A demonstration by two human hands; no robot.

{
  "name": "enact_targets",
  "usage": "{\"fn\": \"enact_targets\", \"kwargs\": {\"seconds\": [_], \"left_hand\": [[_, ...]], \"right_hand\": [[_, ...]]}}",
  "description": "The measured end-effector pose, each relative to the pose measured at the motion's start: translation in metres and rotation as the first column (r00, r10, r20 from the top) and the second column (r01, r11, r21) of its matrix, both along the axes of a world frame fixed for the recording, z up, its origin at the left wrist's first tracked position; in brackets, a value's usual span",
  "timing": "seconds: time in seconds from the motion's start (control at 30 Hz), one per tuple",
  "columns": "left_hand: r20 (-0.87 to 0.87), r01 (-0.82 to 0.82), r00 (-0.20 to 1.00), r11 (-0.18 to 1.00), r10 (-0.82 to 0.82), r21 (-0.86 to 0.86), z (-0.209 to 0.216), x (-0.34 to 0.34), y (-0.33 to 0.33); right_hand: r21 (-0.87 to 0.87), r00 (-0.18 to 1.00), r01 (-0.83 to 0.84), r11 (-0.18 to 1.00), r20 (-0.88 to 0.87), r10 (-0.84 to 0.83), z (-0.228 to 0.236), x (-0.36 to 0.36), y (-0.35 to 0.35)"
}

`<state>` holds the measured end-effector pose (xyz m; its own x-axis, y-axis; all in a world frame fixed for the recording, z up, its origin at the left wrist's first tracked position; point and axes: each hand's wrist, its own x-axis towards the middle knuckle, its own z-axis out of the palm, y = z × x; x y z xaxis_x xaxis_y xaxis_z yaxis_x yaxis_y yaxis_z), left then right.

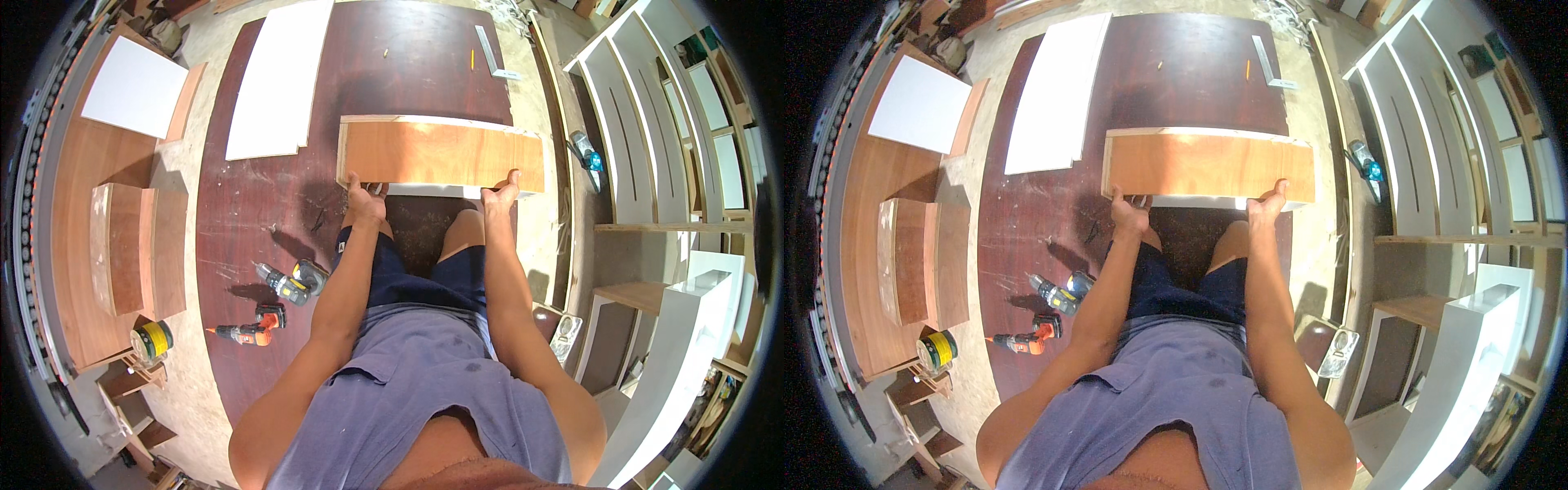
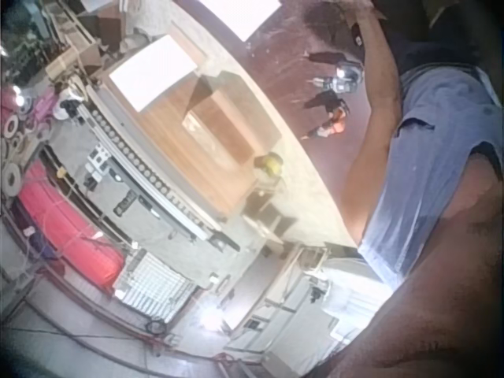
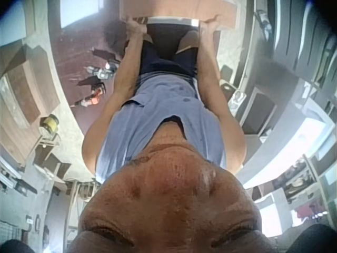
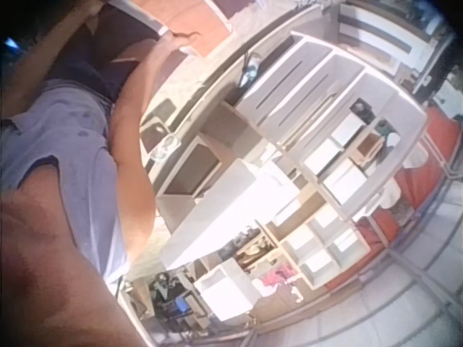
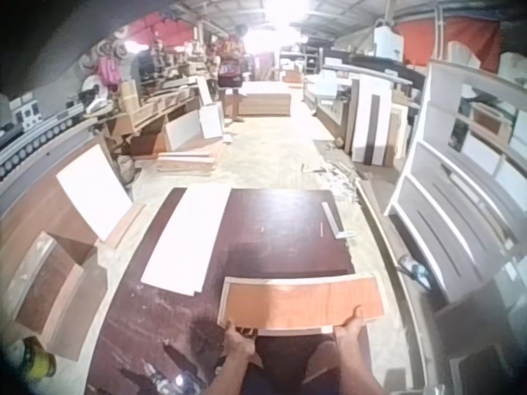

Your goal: The person assembles a small wooden box by aligning pre-drilled panels and driving screws with a cordless drill. They repeatedly reposition the box and panels to access different screw holes, then inspect the assembled unit.

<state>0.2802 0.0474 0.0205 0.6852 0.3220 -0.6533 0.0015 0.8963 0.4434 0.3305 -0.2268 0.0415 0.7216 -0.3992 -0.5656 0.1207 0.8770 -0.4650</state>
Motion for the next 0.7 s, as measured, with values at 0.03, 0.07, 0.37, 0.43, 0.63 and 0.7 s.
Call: {"fn": "enact_targets", "kwargs": {"seconds": [0.03,0.07,0.37,0.43,0.63,0.7], "left_hand": [[0.004,0.005,1.000,1.000,-0.005,-0.006,0.001,-0.001,0.001],[0.016,0.014,1.000,1.000,-0.014,-0.014,0.000,0.000,0.003],[-0.087,-0.044,0.995,0.996,0.037,-0.076,-0.009,0.018,0.000],[-0.052,-0.074,0.996,0.997,0.073,-0.029,-0.014,0.020,-0.003],[-0.067,-0.034,0.997,0.999,0.034,0.010,-0.003,0.017,-0.005],[-0.051,-0.007,0.999,1.000,0.008,0.022,-0.002,0.015,-0.004]], "right_hand": [[-0.003,1.000,0.009,1.000,-0.015,-0.009,0.001,0.000,0.002],[-0.006,0.999,0.017,1.000,-0.028,-0.017,0.004,0.002,0.004],[-0.018,0.997,0.001,1.000,-0.081,-0.003,0.007,0.004,0.005],[0.008,0.998,0.001,1.000,-0.055,-0.001,0.000,0.004,0.000],[0.021,0.999,0.006,1.000,-0.048,-0.005,-0.008,0.002,-0.004],[0.025,0.999,0.011,1.000,-0.048,-0.010,-0.009,0.004,-0.002]]}}
